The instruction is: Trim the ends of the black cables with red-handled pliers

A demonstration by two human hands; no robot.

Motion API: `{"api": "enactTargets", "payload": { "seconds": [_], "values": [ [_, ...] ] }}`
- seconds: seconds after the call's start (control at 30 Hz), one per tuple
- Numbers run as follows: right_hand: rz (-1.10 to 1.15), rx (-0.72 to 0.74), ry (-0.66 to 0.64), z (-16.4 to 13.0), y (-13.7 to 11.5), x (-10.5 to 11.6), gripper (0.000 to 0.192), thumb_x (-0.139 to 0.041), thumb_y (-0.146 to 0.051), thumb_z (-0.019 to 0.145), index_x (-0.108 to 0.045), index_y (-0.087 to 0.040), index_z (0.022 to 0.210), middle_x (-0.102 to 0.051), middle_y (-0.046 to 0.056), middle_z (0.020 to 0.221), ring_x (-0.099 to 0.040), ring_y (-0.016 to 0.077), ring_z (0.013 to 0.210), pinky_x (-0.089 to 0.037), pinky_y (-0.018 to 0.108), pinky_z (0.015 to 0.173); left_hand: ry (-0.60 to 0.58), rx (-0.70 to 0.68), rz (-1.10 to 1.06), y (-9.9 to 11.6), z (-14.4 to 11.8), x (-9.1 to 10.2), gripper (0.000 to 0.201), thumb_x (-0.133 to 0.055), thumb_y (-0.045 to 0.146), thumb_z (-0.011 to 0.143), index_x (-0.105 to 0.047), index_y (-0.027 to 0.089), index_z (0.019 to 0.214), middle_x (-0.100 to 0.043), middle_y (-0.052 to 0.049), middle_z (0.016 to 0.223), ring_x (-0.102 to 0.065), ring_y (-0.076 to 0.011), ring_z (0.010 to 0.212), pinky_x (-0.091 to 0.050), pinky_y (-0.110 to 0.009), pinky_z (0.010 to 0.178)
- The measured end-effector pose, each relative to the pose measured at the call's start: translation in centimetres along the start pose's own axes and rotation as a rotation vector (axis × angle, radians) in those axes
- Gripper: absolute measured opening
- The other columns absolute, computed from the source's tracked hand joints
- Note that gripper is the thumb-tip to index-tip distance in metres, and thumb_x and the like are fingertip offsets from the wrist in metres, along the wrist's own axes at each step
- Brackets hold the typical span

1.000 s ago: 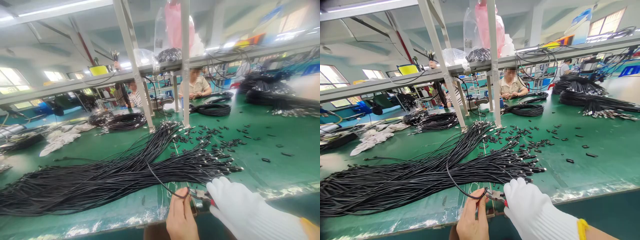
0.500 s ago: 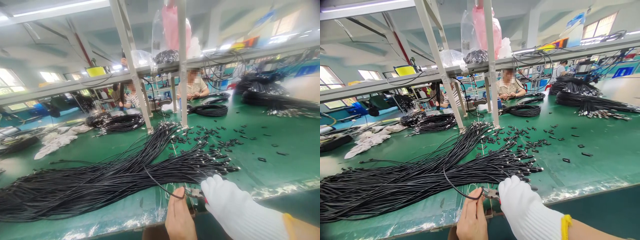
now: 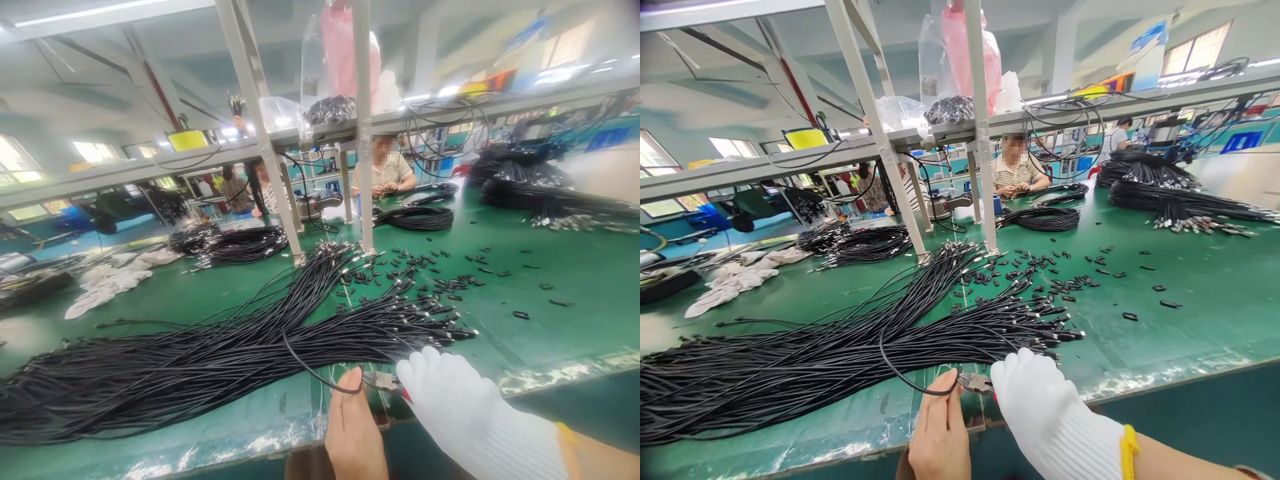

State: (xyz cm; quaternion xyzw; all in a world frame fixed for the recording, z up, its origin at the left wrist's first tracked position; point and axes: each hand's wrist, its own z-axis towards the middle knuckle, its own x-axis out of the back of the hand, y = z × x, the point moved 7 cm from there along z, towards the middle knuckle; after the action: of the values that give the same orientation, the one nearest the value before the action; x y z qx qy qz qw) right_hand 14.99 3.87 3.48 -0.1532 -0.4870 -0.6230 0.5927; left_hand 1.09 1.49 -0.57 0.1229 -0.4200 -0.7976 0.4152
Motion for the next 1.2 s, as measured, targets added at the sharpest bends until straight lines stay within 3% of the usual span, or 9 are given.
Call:
{"api": "enactTargets", "payload": {
  "seconds": [0.2, 0.33, 0.4, 0.47, 0.57, 0.63, 0.77, 1.0, 1.2],
  "values": [
    [0.06, -0.014, 0.177, 0.1, 0.5, 0.5, 0.03, -0.068, -0.003, 0.063, -0.048, -0.024, 0.065, -0.052, 0.002, 0.058, -0.049, 0.0185, 0.052, -0.022, 0.031, 0.054, -0.021, -0.051, -0.015, -0.3, -0.2, -0.1, 0.021, -0.066, 0.013, 0.095, -0.083, 0.025, 0.101, -0.084, -0.009, 0.1, -0.078, -0.0259, 0.095, -0.055, -0.038, 0.098],
    [0.138, 0.023, 0.178, 0.0, 0.9, 0.6, 0.031, -0.069, -0.007, 0.059, -0.045, -0.025, 0.066, -0.054, 0.0, 0.056, -0.049, 0.0181, 0.05, -0.019, 0.031, 0.053, -0.134, 0.044, -0.102, -0.8, 0.1, 0.2, 0.024, -0.063, 0.037, 0.099, -0.082, 0.023, 0.101, -0.083, -0.011, 0.102, -0.077, -0.0267, 0.094, -0.057, -0.037, 0.092],
    [0.187, 0.056, 0.193, -0.3, 1.4, 1.0, 0.029, -0.069, -0.014, 0.06, -0.043, -0.026, 0.067, -0.054, -0.001, 0.056, -0.049, 0.0184, 0.049, -0.019, 0.032, 0.052, -0.217, 0.208, -0.193, -1.3, 0.5, 0.3, 0.037, -0.063, 0.054, 0.097, -0.082, 0.023, 0.095, -0.082, -0.01, 0.092, -0.075, -0.0245, 0.08, -0.058, -0.034, 0.08],
    [0.274, 0.09, 0.227, -0.8, 2.2, 1.7, 0.026, -0.068, -0.019, 0.064, -0.043, -0.027, 0.069, -0.055, -0.002, 0.058, -0.048, 0.0188, 0.05, -0.021, 0.033, 0.053, -0.284, 0.469, -0.366, -2.0, 0.7, 0.2, 0.043, -0.067, 0.063, 0.09, -0.081, 0.023, 0.089, -0.079, -0.006, 0.08, -0.07, -0.0197, 0.066, -0.057, -0.029, 0.067],
    [0.389, 0.121, 0.243, -1.3, 3.8, 2.0, 0.018, -0.062, -0.017, 0.073, -0.048, -0.027, 0.077, -0.058, -0.003, 0.065, -0.05, 0.0195, 0.057, -0.026, 0.033, 0.057, -0.358, 0.84, -0.728, -1.9, 0.5, -0.4, 0.041, -0.085, 0.059, 0.074, -0.077, 0.021, 0.085, -0.074, -0.001, 0.072, -0.063, -0.0125, 0.055, -0.054, -0.022, 0.055],
    [0.386, 0.135, 0.219, -1.6, 4.5, 1.8, 0.017, -0.06, -0.017, 0.074, -0.051, -0.026, 0.085, -0.061, -0.001, 0.071, -0.053, 0.0208, 0.063, -0.027, 0.034, 0.06, -0.424, 0.968, -0.878, -1.0, 0.4, -0.9, 0.041, -0.094, 0.052, 0.066, -0.075, 0.018, 0.078, -0.072, 0.001, 0.07, -0.059, -0.0087, 0.052, -0.049, -0.018, 0.05],
    [0.334, 0.157, 0.217, -1.9, 4.5, 2.2, 0.024, -0.062, -0.021, 0.071, -0.056, -0.024, 0.093, -0.063, 0.001, 0.078, -0.052, 0.0233, 0.07, -0.029, 0.036, 0.064, -0.469, 1.117, -0.968, 0.0, -0.2, -1.1, 0.04, -0.099, 0.046, 0.062, -0.075, 0.015, 0.072, -0.069, 0.001, 0.066, -0.056, -0.0043, 0.049, -0.043, -0.014, 0.047],
    [0.306, 0.186, 0.277, -1.7, 3.4, 4.3, 0.023, -0.062, -0.013, 0.062, -0.052, -0.026, 0.08, -0.058, 0.001, 0.07, -0.042, 0.0232, 0.064, -0.026, 0.037, 0.063, -0.545, 1.182, -0.971, 0.7, -1.2, -1.4, 0.044, -0.1, 0.047, 0.058, -0.073, 0.014, 0.069, -0.068, 0.002, 0.062, -0.053, -0.0023, 0.043, -0.036, -0.012, 0.043],
    [0.264, 0.236, 0.263, -2.0, 3.0, 4.0, 0.012, -0.058, -0.02, 0.078, -0.048, -0.025, 0.084, -0.054, 0.001, 0.071, -0.043, 0.0216, 0.065, -0.025, 0.037, 0.064, -0.571, 1.092, -0.899, 0.4, -1.5, -1.4, 0.047, -0.097, 0.052, 0.061, -0.069, 0.015, 0.068, -0.065, 0.004, 0.058, -0.053, -0.0042, 0.042, -0.038, -0.015, 0.043]
  ]
}}
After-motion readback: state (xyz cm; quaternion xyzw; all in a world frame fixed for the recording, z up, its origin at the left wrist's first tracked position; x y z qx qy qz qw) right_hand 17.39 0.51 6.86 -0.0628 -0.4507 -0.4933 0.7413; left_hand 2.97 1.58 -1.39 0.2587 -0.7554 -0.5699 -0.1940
